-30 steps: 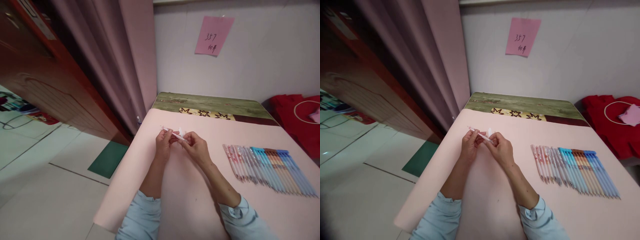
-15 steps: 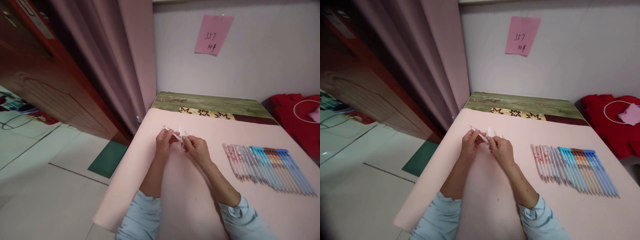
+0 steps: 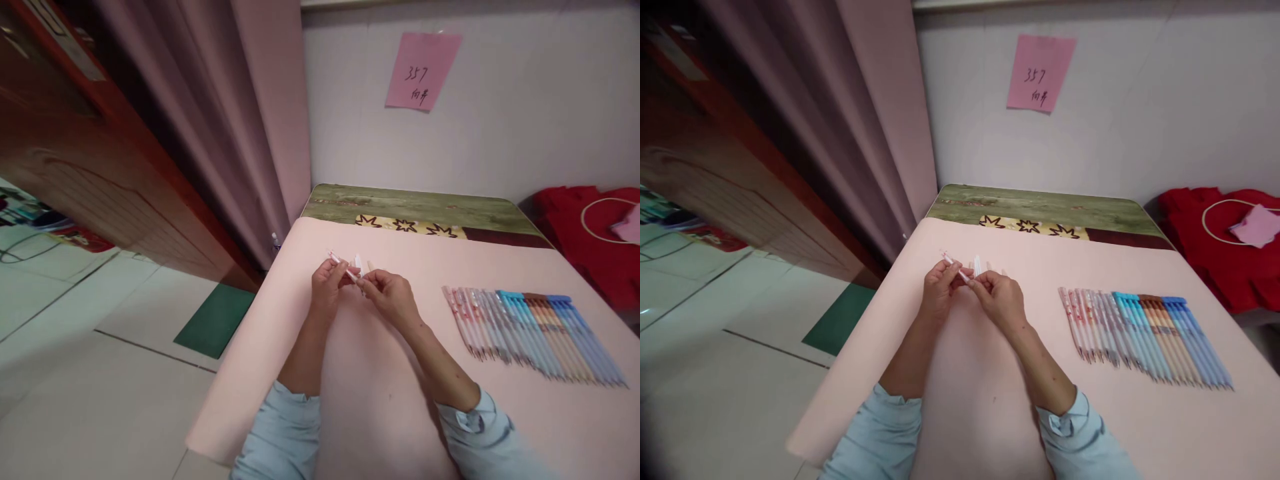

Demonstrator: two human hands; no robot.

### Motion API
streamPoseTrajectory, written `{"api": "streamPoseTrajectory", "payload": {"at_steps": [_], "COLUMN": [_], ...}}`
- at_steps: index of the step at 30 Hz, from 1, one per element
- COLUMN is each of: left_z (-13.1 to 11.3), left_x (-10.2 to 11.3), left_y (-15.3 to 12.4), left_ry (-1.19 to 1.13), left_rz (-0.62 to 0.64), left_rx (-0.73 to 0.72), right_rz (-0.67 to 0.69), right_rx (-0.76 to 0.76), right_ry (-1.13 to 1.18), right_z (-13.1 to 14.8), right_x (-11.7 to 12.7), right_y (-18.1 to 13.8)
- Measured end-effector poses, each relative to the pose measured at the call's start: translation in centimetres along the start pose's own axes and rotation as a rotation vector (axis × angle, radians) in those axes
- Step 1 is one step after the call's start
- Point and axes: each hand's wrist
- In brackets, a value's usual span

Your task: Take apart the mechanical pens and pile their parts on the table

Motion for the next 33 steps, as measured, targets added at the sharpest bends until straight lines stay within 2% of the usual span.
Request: {"api": "streamPoseTrajectory", "payload": {"at_steps": [4, 8, 13, 16, 19, 22, 25, 26, 28, 30, 33], "left_z": [0.0, -0.1, 0.0, 0.4, 0.9, 1.1, 1.1, 1.1, 1.2, 1.3, 1.7], "left_x": [0.0, -0.3, -0.5, -0.7, -0.6, 0.0, 1.5, 2.1, 3.3, 4.3, 5.1], "left_y": [0.0, -0.1, -0.7, -1.3, -1.9, -2.0, -1.1, -0.6, 0.5, 1.4, 2.1], "left_ry": [0.008, 0.09, 0.196, 0.24, 0.344, 0.525, 0.585, 0.573, 0.588, 0.574, 0.646], "left_rz": [-0.001, 0.047, 0.176, 0.245, 0.259, 0.11, -0.206, -0.325, -0.477, -0.542, -0.552], "left_rx": [-0.007, -0.052, -0.072, -0.057, -0.083, -0.273, -0.461, -0.481, -0.497, -0.475, -0.49], "right_rz": [-0.059, -0.119, -0.086, -0.104, -0.141, -0.266, -0.279, -0.27, -0.249, -0.235, -0.236], "right_rx": [0.036, 0.128, 0.02, -0.03, -0.116, -0.214, -0.345, -0.367, -0.381, -0.379, -0.385], "right_ry": [-0.068, -0.272, -0.469, -0.441, -0.366, -0.508, -0.76, -0.821, -0.894, -0.933, -0.969], "right_z": [1.1, 2.4, 3.0, 2.9, 2.1, 0.3, -1.8, -2.4, -3.3, -3.8, -4.0], "right_x": [0.2, 0.5, 0.6, 1.0, 2.7, 5.8, 9.1, 9.9, 11.0, 11.3, 11.2], "right_y": [-0.3, -0.7, -1.8, -2.9, -4.3, -5.6, -6.7, -7.0, -7.4, -7.6, -7.7]}}
Point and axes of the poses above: each hand's wrist, its own y-axis towards the middle knuckle, its own x-axis out of the back of the hand, z = x × y, and after that the axes turned 9 degrees about -z, right-handed
